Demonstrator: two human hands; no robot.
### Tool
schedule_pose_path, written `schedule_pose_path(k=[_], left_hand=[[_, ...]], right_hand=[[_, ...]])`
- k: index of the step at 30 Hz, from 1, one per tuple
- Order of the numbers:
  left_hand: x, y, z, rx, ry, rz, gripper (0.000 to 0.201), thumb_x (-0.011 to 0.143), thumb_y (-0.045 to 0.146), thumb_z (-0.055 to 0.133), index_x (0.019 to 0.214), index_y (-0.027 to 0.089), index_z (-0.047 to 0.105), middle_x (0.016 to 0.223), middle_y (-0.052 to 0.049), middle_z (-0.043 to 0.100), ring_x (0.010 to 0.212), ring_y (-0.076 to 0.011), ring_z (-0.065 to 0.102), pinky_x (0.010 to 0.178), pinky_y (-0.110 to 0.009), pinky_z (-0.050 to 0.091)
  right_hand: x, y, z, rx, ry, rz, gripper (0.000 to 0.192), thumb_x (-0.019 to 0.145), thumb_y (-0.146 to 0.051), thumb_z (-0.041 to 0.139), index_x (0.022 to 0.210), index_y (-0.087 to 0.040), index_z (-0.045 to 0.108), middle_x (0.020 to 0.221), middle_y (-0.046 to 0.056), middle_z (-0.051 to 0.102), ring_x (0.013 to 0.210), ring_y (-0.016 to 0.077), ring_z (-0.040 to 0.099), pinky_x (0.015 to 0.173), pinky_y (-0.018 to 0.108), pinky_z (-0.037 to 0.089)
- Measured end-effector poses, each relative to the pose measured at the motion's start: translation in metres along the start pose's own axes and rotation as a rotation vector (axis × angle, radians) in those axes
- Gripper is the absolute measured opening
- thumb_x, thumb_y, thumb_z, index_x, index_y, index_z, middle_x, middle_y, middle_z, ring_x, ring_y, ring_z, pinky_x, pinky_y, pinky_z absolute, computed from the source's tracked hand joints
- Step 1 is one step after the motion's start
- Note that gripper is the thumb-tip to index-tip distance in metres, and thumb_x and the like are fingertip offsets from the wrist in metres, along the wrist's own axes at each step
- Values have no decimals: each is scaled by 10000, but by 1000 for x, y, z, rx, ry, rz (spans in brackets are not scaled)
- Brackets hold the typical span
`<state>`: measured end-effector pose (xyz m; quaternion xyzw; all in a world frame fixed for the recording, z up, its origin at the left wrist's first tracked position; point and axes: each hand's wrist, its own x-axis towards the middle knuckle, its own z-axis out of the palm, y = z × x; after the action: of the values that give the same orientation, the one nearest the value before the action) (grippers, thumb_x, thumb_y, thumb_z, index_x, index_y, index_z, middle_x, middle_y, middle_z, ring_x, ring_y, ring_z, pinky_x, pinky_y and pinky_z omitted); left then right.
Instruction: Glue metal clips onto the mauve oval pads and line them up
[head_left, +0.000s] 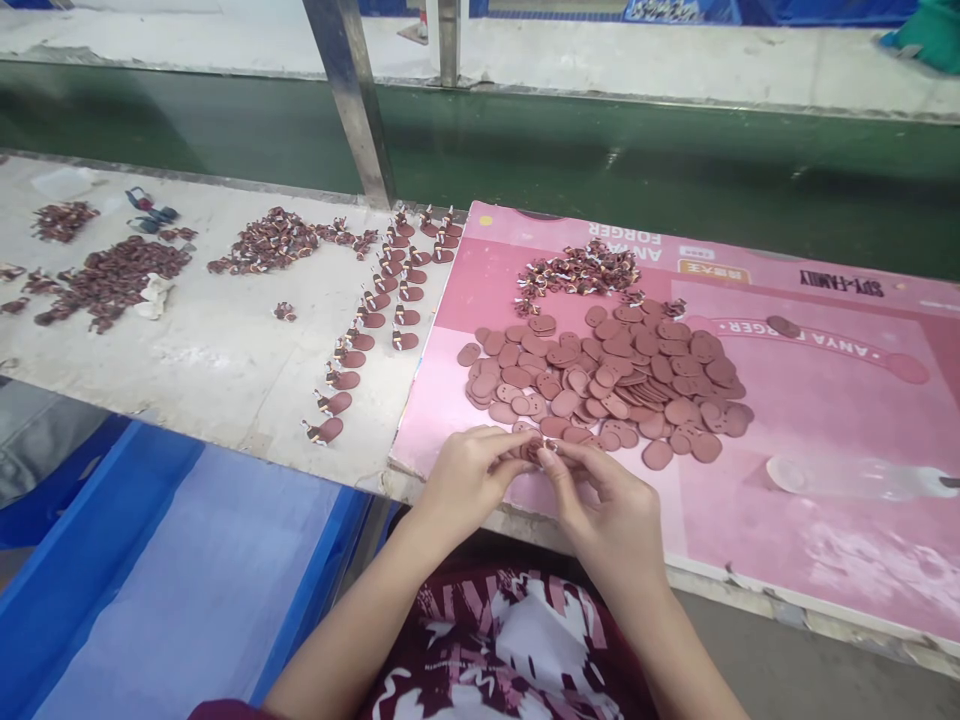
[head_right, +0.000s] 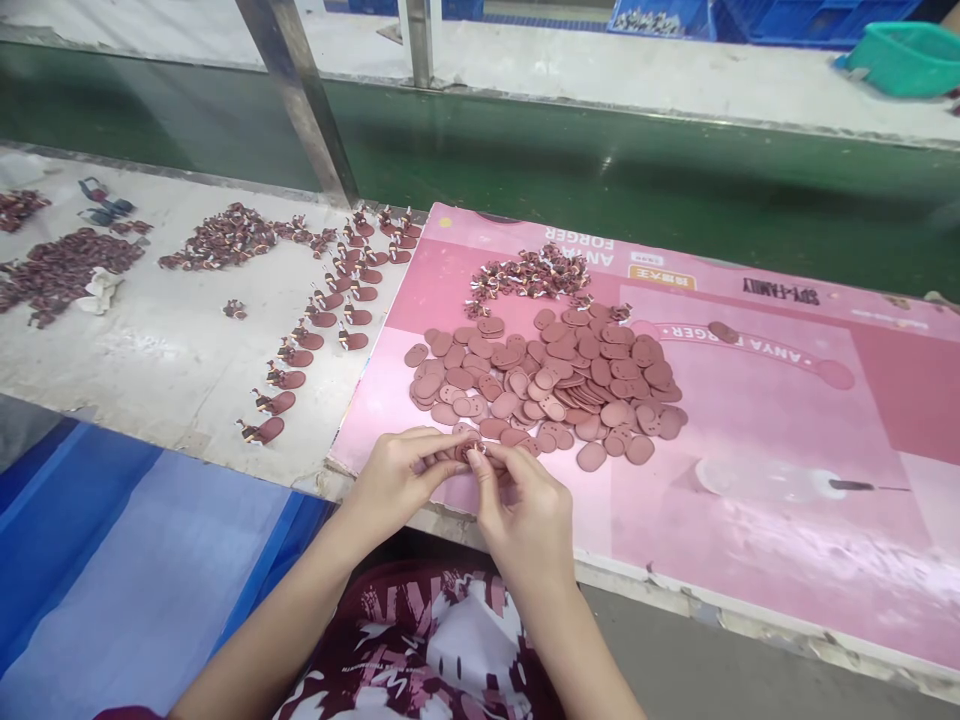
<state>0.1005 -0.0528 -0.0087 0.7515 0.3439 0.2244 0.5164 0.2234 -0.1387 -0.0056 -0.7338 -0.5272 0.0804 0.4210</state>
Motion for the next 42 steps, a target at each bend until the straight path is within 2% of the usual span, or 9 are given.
schedule_pose_path(k=[11, 17, 24, 30, 33, 37, 42], left_hand=[[3, 2, 0, 48, -14, 9, 252, 809, 92, 639, 1020, 195, 731, 869, -45, 752, 747, -172, 683, 729, -282, 557], [4, 11, 5, 36, 33, -148, 308, 775, 16, 595, 959, 214, 742, 807, -6, 757, 659, -144, 669, 687, -265, 564], [7, 18, 7, 4, 54, -225, 392, 723, -48, 586, 929, 237, 760, 781, 6, 762, 636, -147, 665, 695, -277, 568], [6, 15, 6, 31, 30, -228, 272, 748, 29, 624, 904, 205, 762, 699, -4, 735, 620, -157, 649, 628, -264, 532], [6, 13, 7, 19, 35, -237, 267, 752, 42, 628, 938, 191, 748, 726, -17, 736, 635, -160, 653, 649, -273, 537], [7, 11, 7, 1, 46, -266, 430, 722, 6, 639, 1116, 175, 667, 748, -18, 732, 647, -155, 660, 662, -270, 543], [8, 12, 8, -39, 54, -271, 373, 709, -19, 635, 1024, 172, 687, 752, -19, 733, 637, -144, 659, 655, -263, 541]], right_hand=[[9, -1, -3, -82, -31, -133, 134, 889, -207, 559, 829, -153, 667, 716, 35, 703, 568, 121, 641, 545, 203, 507], [15, -2, -5, -129, -59, -136, 203, 893, -244, 532, 771, -174, 678, 680, 35, 705, 515, 137, 635, 491, 223, 496], [21, -4, -9, -112, -188, 15, 234, 853, -305, 529, 740, -208, 710, 690, 41, 724, 552, 178, 662, 504, 261, 495], [28, -5, -11, -44, -302, 171, 188, 810, -316, 557, 758, -219, 709, 718, 26, 737, 604, 188, 689, 514, 252, 497], [30, -6, -11, -13, -345, 200, 185, 808, -334, 562, 747, -220, 693, 717, 23, 735, 626, 184, 696, 535, 243, 501], [31, -7, -10, -16, -355, 205, 217, 814, -371, 555, 736, -210, 679, 717, 41, 731, 620, 192, 689, 536, 254, 493], [31, -8, -10, -15, -355, 200, 218, 807, -367, 549, 735, -206, 678, 725, 51, 732, 626, 198, 687, 545, 260, 492]])
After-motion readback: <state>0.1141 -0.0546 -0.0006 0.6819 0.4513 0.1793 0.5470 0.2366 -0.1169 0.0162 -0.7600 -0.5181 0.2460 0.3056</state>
